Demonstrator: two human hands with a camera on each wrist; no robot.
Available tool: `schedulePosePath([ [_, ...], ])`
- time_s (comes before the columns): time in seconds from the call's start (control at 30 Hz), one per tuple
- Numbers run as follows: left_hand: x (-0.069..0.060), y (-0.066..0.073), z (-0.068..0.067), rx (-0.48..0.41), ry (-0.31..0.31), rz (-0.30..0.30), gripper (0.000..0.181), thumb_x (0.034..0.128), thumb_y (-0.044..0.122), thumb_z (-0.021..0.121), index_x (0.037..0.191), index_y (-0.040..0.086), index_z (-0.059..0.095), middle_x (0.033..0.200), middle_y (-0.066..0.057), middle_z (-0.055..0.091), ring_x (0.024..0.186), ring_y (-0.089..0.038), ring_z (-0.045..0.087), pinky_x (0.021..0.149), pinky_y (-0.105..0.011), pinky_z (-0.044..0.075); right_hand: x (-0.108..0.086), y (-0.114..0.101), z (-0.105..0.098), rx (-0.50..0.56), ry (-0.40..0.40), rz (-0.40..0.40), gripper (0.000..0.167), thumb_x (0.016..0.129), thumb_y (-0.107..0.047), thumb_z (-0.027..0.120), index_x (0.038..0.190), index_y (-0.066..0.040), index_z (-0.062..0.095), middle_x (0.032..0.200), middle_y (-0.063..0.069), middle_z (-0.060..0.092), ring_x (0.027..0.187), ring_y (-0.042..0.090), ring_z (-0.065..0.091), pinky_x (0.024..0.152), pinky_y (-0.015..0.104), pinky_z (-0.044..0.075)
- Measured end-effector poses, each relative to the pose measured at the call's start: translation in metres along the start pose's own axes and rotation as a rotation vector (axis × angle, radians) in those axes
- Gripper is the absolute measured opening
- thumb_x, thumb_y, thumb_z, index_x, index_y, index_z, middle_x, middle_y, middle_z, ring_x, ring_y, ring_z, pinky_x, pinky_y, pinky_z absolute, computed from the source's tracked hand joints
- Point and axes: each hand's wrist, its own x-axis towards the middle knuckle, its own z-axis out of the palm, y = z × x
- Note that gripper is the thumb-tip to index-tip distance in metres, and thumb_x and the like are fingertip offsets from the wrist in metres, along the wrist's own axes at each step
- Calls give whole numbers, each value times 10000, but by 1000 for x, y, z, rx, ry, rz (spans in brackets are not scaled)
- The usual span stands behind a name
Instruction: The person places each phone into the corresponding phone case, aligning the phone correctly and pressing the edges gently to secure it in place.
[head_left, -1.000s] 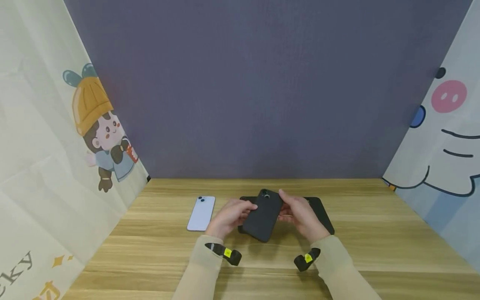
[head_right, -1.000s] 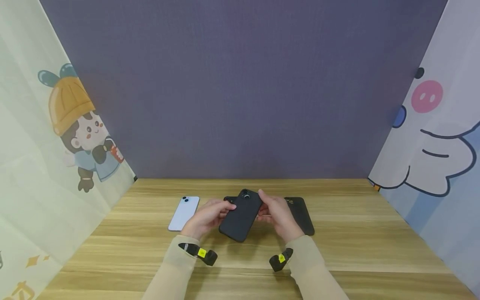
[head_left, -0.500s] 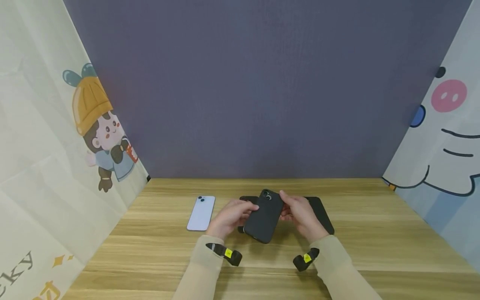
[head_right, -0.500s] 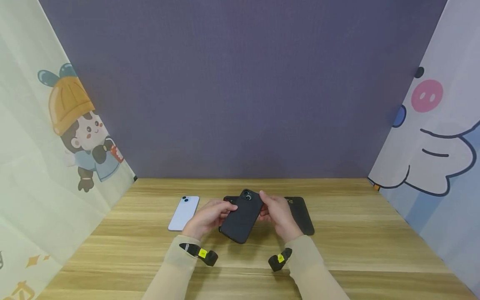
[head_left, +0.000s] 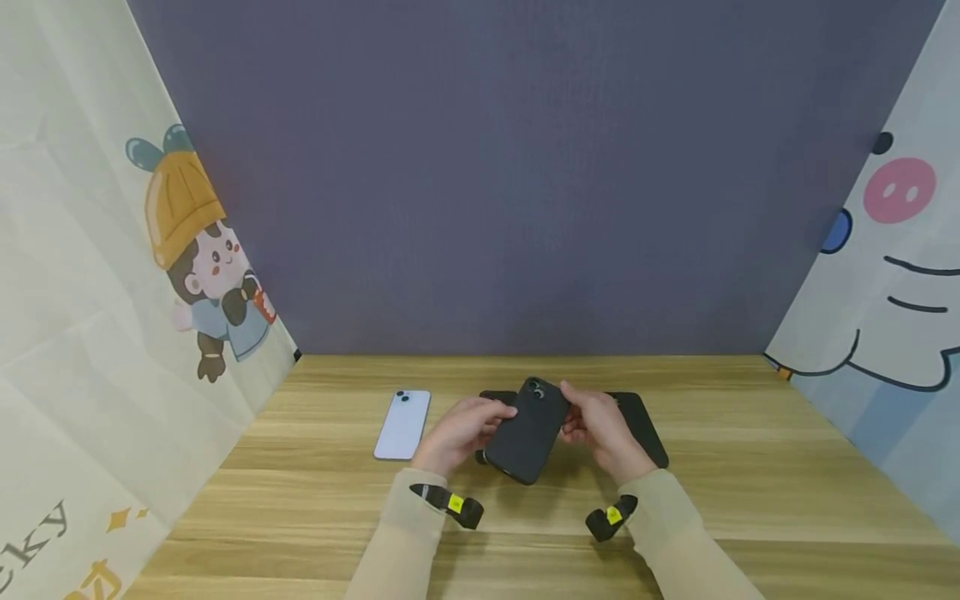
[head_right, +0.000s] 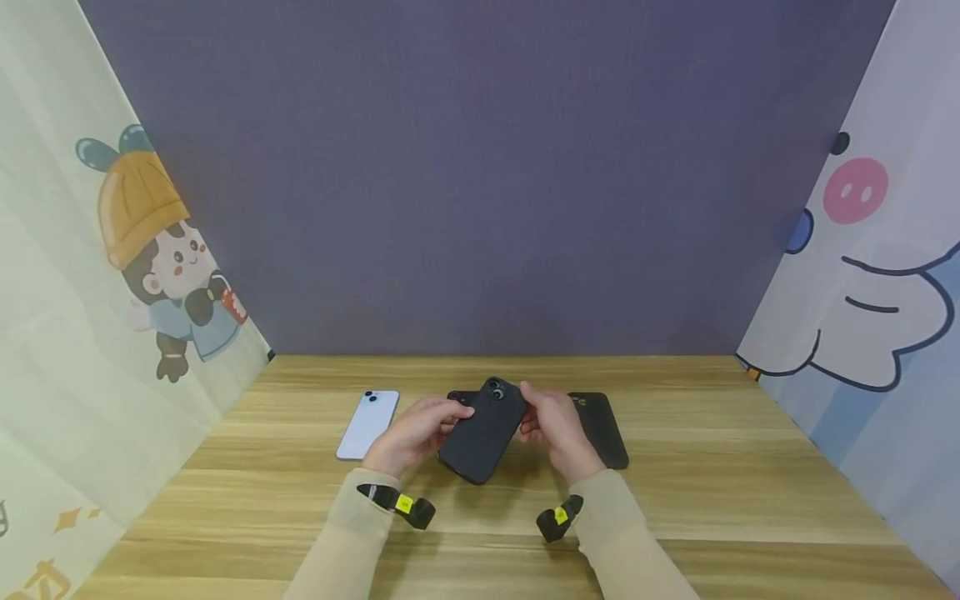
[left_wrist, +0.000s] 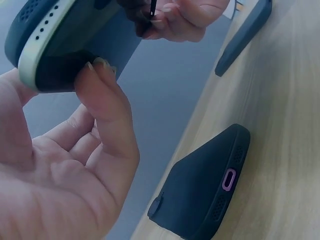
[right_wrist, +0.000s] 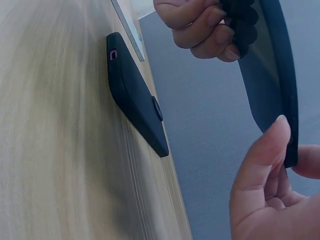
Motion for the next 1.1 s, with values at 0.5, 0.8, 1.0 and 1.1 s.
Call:
schedulePosePath([
  [0.5,2,-1,-1,7,-32,6,171,859,173,718,894,5,718,850,-67,709,771,-181,704,749,-330,583,1,1,-2,-27,-38,21,316,1008,-352,618,967,-46,684,737,47,637,676,209,620,668,376,559],
  [0.8,3,-4,4,71,-95,1,250,881,178,688,977,-51,719,849,-54,734,805,-187,731,770,-348,588,1,1,-1,-53,-76,-9,463,1006,-406,618,1177,19,689,1066,78,651,892,202,642,812,372,552],
  [1.0,5,-6,7,99,-111,2,142,885,168,688,842,34,708,783,-24,705,744,-128,702,734,-319,584,2,4,-3,-67,-112,1,432,1002,-444,613,1032,-24,706,1034,62,640,854,183,632,801,345,513],
  [1.1,4,-6,8,115,-132,7,148,893,167,686,855,28,722,783,-26,704,731,-118,686,726,-315,580,2,4,-2,-39,-146,13,399,994,-439,628,897,-60,706,884,39,655,752,178,642,761,336,528],
])
